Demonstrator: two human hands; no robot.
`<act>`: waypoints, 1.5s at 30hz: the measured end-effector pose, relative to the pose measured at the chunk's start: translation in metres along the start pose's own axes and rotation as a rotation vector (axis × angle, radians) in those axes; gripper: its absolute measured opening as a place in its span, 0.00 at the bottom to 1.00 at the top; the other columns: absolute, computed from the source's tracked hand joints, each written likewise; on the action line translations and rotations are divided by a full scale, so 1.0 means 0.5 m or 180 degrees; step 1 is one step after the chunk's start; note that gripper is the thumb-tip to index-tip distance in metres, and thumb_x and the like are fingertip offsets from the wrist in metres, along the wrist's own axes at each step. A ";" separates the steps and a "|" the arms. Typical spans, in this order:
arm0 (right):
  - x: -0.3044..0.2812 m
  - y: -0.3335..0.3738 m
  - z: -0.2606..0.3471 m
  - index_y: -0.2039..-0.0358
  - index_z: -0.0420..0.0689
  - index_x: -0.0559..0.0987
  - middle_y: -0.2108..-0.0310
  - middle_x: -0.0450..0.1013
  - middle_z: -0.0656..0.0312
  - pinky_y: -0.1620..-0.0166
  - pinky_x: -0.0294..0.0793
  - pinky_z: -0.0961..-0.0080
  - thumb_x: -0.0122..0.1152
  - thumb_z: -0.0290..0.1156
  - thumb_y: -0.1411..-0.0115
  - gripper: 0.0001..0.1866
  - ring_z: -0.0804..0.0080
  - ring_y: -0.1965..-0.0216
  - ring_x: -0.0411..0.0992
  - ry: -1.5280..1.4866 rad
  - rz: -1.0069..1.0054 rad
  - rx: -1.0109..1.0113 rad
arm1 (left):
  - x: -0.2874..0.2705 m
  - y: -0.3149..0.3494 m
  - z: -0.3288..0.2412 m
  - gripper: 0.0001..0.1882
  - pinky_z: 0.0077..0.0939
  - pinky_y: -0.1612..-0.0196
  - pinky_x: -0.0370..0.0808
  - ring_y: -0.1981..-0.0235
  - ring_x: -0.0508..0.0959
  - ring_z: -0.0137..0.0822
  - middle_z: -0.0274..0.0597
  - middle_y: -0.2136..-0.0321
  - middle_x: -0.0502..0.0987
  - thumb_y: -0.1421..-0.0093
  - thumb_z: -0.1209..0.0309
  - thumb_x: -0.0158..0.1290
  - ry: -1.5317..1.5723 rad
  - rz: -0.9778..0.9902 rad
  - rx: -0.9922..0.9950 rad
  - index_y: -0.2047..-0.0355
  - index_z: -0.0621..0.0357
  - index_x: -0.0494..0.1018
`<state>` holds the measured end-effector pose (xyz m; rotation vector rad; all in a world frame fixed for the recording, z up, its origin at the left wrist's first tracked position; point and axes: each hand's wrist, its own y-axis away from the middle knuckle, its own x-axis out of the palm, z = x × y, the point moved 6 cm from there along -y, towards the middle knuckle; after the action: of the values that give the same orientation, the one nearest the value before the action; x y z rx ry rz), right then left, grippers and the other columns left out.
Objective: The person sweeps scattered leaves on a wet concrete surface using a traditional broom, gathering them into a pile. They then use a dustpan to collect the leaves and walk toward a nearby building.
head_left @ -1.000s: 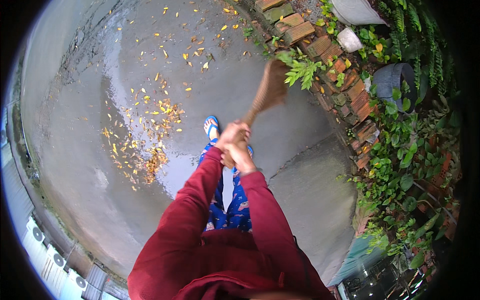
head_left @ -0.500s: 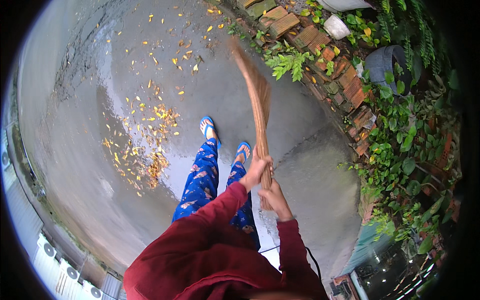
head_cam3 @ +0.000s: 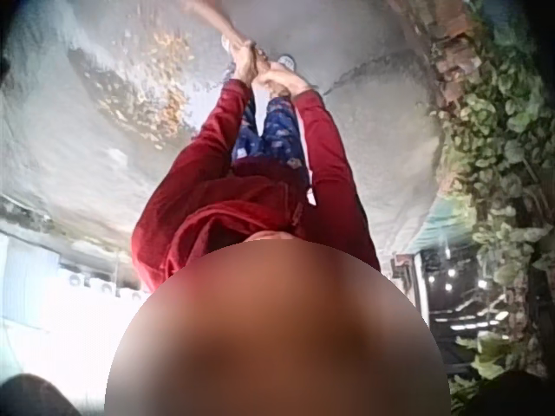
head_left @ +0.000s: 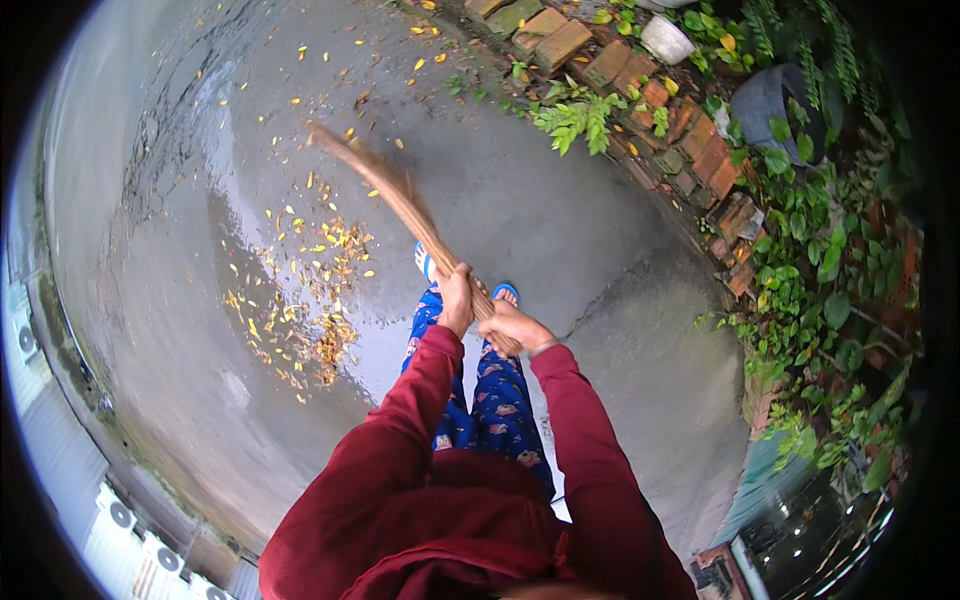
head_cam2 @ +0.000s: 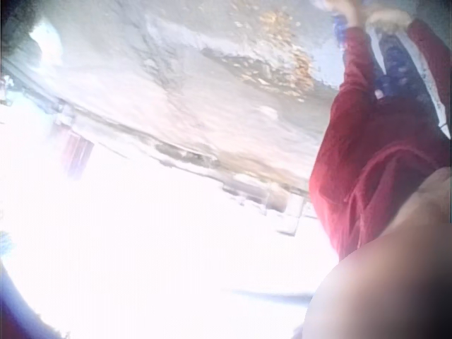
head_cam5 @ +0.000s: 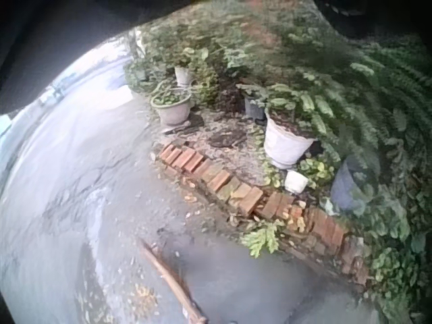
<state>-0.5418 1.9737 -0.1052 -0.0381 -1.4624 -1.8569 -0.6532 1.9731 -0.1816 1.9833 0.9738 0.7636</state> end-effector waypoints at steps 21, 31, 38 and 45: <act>-0.070 0.028 -0.188 0.65 0.43 0.72 0.73 0.71 0.61 0.75 0.74 0.72 0.55 0.28 0.53 0.12 0.72 0.73 0.72 -0.1590 -0.1442 0.0054 | 0.112 0.045 0.287 0.07 0.30 0.79 0.72 0.82 0.75 0.35 0.40 0.83 0.72 0.51 0.70 0.53 -0.2076 0.2153 -0.0750 0.74 0.60 0.69; -0.002 0.017 0.110 0.60 0.42 0.64 0.84 0.64 0.64 0.88 0.67 0.76 0.53 0.24 0.54 0.18 0.75 0.88 0.65 0.0151 -0.0766 -0.0297 | 0.115 0.003 -0.099 0.31 0.31 0.86 0.71 0.86 0.69 0.33 0.41 0.80 0.65 0.48 0.80 0.44 -0.0251 0.0746 0.0213 0.48 0.44 0.44; -0.006 -0.071 0.068 0.62 0.36 0.66 0.85 0.66 0.62 0.87 0.70 0.74 0.51 0.20 0.55 0.16 0.71 0.89 0.67 -0.0033 -0.1635 -0.0089 | 0.164 -0.056 -0.020 0.39 0.27 0.84 0.69 0.86 0.67 0.31 0.37 0.83 0.65 0.51 0.79 0.47 0.0117 0.1704 -0.0995 0.40 0.42 0.45; 0.071 -0.176 0.094 0.59 0.35 0.67 0.82 0.67 0.61 0.83 0.70 0.74 0.54 0.22 0.56 0.20 0.71 0.85 0.68 0.0811 -0.0717 0.0139 | -0.044 -0.108 -0.097 0.32 0.26 0.85 0.68 0.86 0.67 0.30 0.37 0.84 0.64 0.51 0.81 0.44 0.0717 0.0279 -0.0975 0.46 0.42 0.51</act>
<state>-0.6367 1.9995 -0.1449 0.3854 -1.3718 -1.9241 -0.7218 1.9946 -0.2062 1.7075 0.8423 1.1335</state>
